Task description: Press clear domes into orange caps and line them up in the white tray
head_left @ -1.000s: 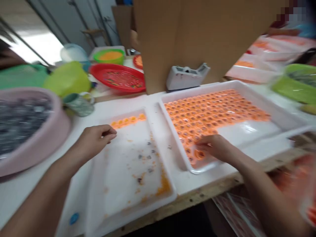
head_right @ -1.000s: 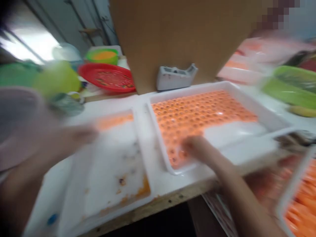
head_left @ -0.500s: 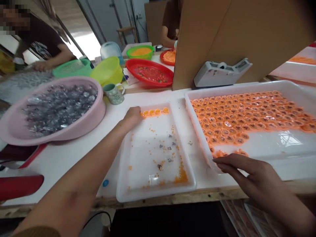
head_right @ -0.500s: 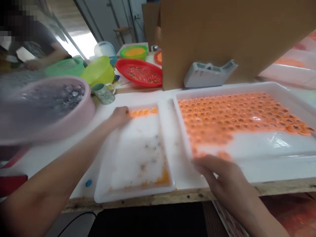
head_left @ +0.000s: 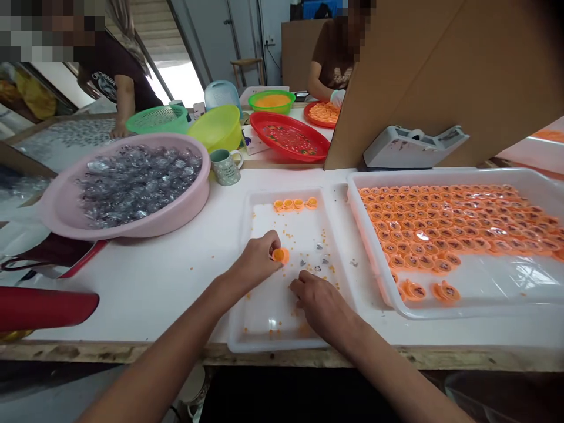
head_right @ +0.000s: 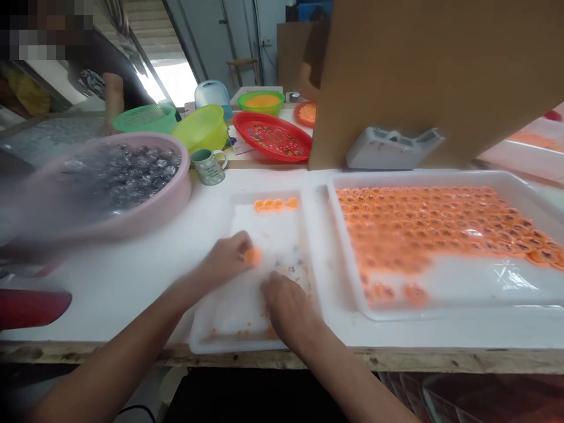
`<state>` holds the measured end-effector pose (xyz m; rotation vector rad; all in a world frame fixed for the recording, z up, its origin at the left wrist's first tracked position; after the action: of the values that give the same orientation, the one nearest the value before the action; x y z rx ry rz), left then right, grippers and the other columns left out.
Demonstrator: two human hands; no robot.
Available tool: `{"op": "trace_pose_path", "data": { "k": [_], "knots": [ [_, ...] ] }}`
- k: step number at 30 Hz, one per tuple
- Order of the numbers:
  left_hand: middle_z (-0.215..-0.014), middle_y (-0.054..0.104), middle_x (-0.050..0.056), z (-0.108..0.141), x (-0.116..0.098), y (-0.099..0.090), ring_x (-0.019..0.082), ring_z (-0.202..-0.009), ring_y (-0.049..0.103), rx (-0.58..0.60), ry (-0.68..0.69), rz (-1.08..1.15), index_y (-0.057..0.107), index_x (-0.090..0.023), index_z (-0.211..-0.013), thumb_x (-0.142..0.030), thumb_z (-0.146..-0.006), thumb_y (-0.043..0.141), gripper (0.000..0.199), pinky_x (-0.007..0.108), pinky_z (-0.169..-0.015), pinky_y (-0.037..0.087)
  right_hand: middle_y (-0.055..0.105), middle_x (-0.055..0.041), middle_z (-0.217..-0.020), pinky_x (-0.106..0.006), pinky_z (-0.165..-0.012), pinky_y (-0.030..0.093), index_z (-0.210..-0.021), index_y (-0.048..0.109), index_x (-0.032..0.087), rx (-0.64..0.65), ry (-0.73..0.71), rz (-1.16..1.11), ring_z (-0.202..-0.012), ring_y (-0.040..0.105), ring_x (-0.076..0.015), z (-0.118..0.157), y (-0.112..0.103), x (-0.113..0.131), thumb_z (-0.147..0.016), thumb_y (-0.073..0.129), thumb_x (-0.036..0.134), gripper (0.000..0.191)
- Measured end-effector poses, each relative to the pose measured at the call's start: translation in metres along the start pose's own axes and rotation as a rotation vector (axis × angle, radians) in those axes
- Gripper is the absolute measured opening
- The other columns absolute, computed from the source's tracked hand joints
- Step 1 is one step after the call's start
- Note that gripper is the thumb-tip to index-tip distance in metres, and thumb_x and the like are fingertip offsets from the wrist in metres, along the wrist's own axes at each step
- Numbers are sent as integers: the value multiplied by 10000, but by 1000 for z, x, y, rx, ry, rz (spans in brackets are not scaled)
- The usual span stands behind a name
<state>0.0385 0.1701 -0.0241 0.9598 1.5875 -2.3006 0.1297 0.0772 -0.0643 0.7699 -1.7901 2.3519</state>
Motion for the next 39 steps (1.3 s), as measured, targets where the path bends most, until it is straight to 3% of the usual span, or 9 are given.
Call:
{"op": "trace_pose_path", "data": {
  "k": [8,12,15,17,21,25,30,34,39],
  "knots": [
    [-712,565,-48,49,5,2,121,-638,532,1,-45,354,584,-233,-859,-244,-696,699,199,232,-586,438,592,-40,-899,-240,-608,395,-830,560,157,10,85,-78,-667,567,-125,6,14,-16,-733,599,13,179],
    [-720,585,-45,58,5,7,119,-649,526,32,-42,494,585,-216,-790,-212,-678,709,167,234,-590,422,566,15,-733,-222,-598,426,-864,571,185,-66,108,-210,-641,548,-119,19,-7,-13,-827,590,114,83],
    [-715,573,-48,62,4,15,115,-653,519,90,-47,617,579,-202,-782,-197,-668,725,185,236,-594,419,563,2,-778,-242,-637,464,-1176,572,227,-269,-2,-344,-681,557,-133,34,-42,4,-912,499,141,287],
    [-720,577,-46,64,3,20,115,-669,531,139,-53,723,577,-193,-792,-193,-657,746,217,238,-614,435,545,-17,-820,-256,-633,468,-1330,513,279,-316,-131,-276,-675,541,-137,42,-53,20,-939,418,105,438],
    [-682,579,-50,68,3,19,101,-654,531,160,-90,769,572,-175,-764,-174,-636,772,238,224,-617,433,511,-39,-793,-279,-568,458,-1408,472,238,-305,-170,-33,-605,492,-148,51,-45,22,-917,331,23,554],
    [-671,569,-56,72,2,19,92,-639,520,178,-107,744,575,-169,-765,-151,-629,771,239,215,-602,421,525,-52,-822,-290,-588,488,-1413,463,195,-358,-71,-65,-643,524,-158,58,-42,8,-910,376,41,533],
    [-682,576,-50,72,-2,25,99,-648,529,206,-88,733,581,-168,-772,-152,-643,755,217,224,-610,435,520,-43,-834,-291,-592,484,-1476,358,261,-240,-193,-24,-635,496,-160,56,-34,33,-850,327,-41,696],
    [-668,576,-51,74,1,21,104,-638,536,186,-98,666,588,-179,-763,-153,-647,756,205,226,-602,446,533,-56,-822,-298,-577,481,-1404,466,193,-339,-71,-40,-631,526,-162,60,-38,10,-905,349,29,539],
    [-879,659,-4,75,1,21,130,-759,592,174,-48,667,623,-201,-884,-165,-692,730,222,251,-678,491,544,-34,-817,-274,-598,474,-1243,577,198,-443,-15,-334,-677,552,-148,69,-48,-7,-946,455,143,327]
  ]
}}
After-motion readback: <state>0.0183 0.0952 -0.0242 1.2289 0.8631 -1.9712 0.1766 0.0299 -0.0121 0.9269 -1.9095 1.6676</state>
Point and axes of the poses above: each hand's wrist, its own z-axis away from the middle knuckle, its own y-axis out of the palm, x = y × z, the point moved 9 cm from there along -z, towards the middle knuckle
